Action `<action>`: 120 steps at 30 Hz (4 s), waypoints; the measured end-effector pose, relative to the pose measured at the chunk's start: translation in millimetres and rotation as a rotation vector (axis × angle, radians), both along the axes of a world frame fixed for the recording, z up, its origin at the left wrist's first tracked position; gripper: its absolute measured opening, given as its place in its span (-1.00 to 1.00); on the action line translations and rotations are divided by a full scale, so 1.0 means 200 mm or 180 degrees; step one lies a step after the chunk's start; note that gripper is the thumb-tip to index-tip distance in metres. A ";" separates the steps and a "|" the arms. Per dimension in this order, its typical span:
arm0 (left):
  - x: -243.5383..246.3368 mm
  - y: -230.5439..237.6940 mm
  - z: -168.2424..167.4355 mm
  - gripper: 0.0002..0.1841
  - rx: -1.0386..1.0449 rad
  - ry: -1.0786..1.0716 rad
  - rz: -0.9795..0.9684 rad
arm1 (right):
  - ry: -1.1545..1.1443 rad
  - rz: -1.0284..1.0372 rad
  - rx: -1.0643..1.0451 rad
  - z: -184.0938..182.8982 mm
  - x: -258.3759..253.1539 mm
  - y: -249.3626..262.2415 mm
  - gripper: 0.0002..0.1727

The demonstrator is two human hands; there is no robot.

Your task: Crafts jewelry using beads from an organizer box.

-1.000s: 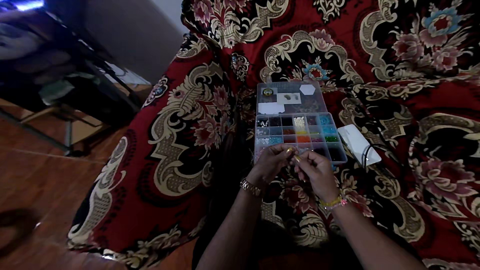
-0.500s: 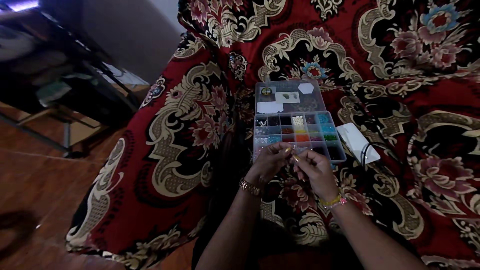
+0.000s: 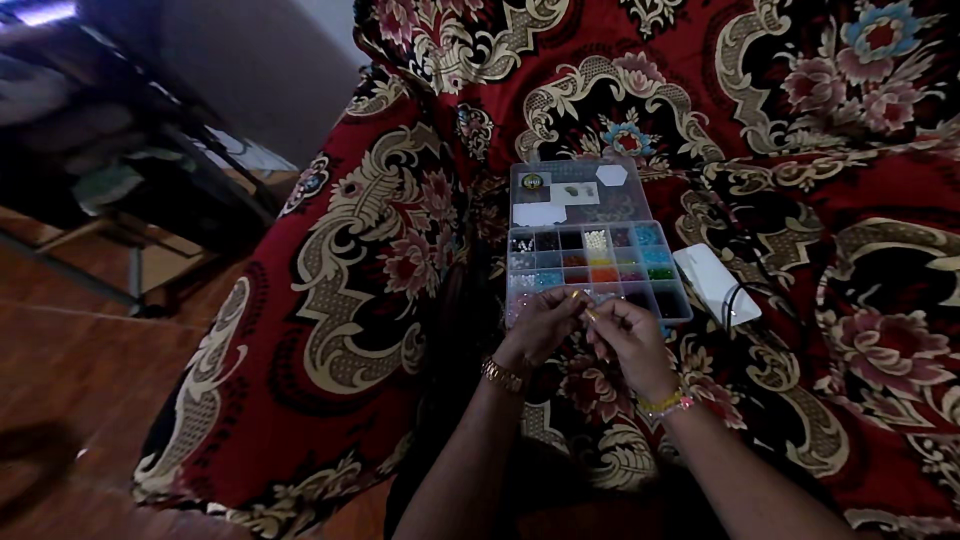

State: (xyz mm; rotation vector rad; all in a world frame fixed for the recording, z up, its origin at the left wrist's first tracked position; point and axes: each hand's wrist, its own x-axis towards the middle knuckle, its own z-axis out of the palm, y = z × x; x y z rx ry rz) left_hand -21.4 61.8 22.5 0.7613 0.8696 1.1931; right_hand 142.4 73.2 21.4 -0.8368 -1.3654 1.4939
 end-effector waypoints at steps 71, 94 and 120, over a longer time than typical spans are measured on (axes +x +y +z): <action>-0.21 0.00 0.04 -0.90 0.1327 0.3530 0.1001 | 0.0046 -0.0075 0.0357 0.00 0.02 0.02 -0.81; -0.11 -0.01 0.07 -0.89 0.0569 0.5080 0.0396 | 0.0037 0.0016 0.0582 -0.02 0.02 0.01 -0.82; -0.01 -0.03 0.06 -0.82 -0.0129 0.0320 0.0659 | -0.0375 -0.0097 0.0176 0.01 -0.01 -0.01 -0.84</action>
